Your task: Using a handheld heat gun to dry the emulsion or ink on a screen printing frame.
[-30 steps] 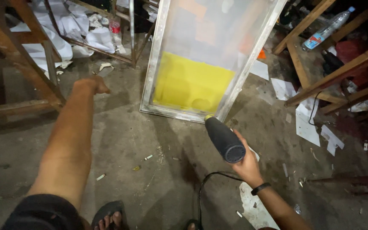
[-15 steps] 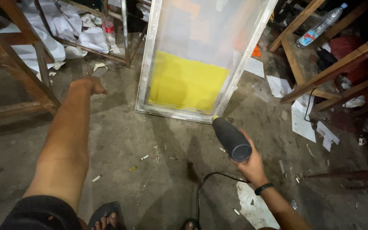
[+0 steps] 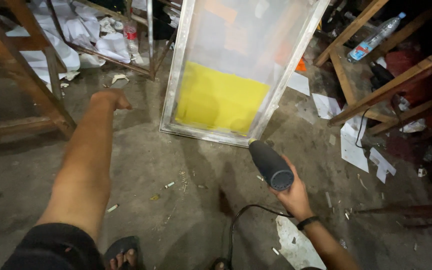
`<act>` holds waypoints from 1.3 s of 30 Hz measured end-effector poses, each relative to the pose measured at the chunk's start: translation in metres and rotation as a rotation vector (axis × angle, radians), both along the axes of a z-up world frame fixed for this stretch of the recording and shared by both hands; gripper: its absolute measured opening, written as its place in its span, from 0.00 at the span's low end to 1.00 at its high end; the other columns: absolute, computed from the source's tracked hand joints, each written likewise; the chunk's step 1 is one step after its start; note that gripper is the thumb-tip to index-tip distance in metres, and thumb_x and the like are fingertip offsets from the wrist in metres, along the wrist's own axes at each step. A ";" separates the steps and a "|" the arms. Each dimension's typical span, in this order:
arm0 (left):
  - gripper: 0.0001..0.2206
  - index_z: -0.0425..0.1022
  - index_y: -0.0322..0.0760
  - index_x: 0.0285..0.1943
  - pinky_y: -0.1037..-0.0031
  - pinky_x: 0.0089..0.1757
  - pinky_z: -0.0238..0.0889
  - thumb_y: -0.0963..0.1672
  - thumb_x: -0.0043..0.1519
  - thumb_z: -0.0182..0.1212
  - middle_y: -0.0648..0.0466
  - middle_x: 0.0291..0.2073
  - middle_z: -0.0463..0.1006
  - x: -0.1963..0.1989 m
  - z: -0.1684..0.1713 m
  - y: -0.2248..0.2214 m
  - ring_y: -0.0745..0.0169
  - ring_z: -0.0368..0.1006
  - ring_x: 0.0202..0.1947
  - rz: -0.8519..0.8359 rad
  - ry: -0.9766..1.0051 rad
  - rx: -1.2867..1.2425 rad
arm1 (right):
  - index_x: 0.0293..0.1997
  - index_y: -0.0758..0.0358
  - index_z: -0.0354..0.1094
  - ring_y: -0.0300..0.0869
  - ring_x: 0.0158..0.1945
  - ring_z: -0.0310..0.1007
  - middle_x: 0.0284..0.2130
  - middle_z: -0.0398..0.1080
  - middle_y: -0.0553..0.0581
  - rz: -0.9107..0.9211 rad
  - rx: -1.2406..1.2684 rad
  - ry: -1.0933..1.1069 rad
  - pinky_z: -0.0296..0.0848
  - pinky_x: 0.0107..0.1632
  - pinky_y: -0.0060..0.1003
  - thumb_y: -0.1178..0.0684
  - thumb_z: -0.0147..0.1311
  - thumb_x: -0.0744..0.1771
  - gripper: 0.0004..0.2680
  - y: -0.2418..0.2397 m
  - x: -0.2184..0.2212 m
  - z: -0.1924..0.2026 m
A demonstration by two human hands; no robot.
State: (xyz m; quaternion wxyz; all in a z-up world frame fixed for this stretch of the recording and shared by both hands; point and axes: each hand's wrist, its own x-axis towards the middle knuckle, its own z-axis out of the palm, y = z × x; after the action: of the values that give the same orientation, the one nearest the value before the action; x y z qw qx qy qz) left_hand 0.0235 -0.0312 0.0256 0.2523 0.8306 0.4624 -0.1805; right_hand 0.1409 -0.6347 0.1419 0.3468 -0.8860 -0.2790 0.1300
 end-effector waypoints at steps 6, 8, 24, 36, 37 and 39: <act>0.30 0.75 0.25 0.62 0.43 0.47 0.69 0.55 0.60 0.62 0.33 0.55 0.78 -0.016 0.018 -0.008 0.34 0.75 0.54 -0.013 0.041 0.005 | 0.76 0.53 0.48 0.67 0.73 0.51 0.69 0.57 0.68 0.073 0.025 0.014 0.48 0.71 0.69 0.55 0.67 0.59 0.37 0.027 -0.019 0.011; 0.31 0.74 0.25 0.63 0.42 0.47 0.68 0.54 0.60 0.62 0.32 0.55 0.78 -0.019 0.021 -0.001 0.32 0.74 0.55 0.018 0.009 -0.022 | 0.76 0.53 0.47 0.67 0.72 0.52 0.69 0.58 0.69 0.097 0.016 0.003 0.48 0.71 0.69 0.58 0.65 0.59 0.37 0.036 -0.025 0.014; 0.32 0.69 0.29 0.70 0.48 0.52 0.66 0.53 0.59 0.62 0.34 0.63 0.71 -0.064 0.044 -0.003 0.35 0.69 0.61 0.120 0.094 -0.065 | 0.75 0.50 0.52 0.69 0.63 0.65 0.60 0.69 0.69 0.305 0.042 -0.118 0.62 0.64 0.65 0.62 0.62 0.56 0.37 0.089 -0.039 0.003; 0.31 0.74 0.33 0.64 0.43 0.50 0.66 0.54 0.57 0.70 0.36 0.58 0.76 -0.091 -0.002 0.038 0.35 0.72 0.58 0.204 -0.044 -0.108 | 0.75 0.52 0.52 0.71 0.61 0.66 0.58 0.70 0.72 0.383 0.041 -0.071 0.64 0.61 0.67 0.64 0.56 0.58 0.34 0.134 -0.062 0.006; 0.31 0.74 0.33 0.64 0.43 0.50 0.66 0.54 0.57 0.70 0.36 0.58 0.76 -0.089 -0.015 0.049 0.35 0.72 0.58 0.204 -0.041 -0.109 | 0.75 0.52 0.52 0.71 0.61 0.66 0.58 0.70 0.72 0.383 0.041 -0.069 0.64 0.61 0.67 0.64 0.56 0.58 0.34 0.136 -0.062 0.004; 0.30 0.77 0.33 0.60 0.45 0.46 0.69 0.56 0.55 0.69 0.37 0.49 0.80 -0.085 -0.041 0.072 0.36 0.78 0.49 0.195 -0.025 -0.089 | 0.76 0.51 0.51 0.71 0.62 0.66 0.59 0.69 0.72 0.393 0.029 -0.078 0.64 0.61 0.67 0.64 0.56 0.58 0.35 0.139 -0.061 0.002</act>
State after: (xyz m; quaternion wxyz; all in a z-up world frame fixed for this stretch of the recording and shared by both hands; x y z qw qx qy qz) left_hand -0.0616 0.0407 -0.0155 0.3113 0.7717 0.5295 -0.1651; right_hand 0.0801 -0.4956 0.1435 0.3162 -0.8139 -0.4616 0.1566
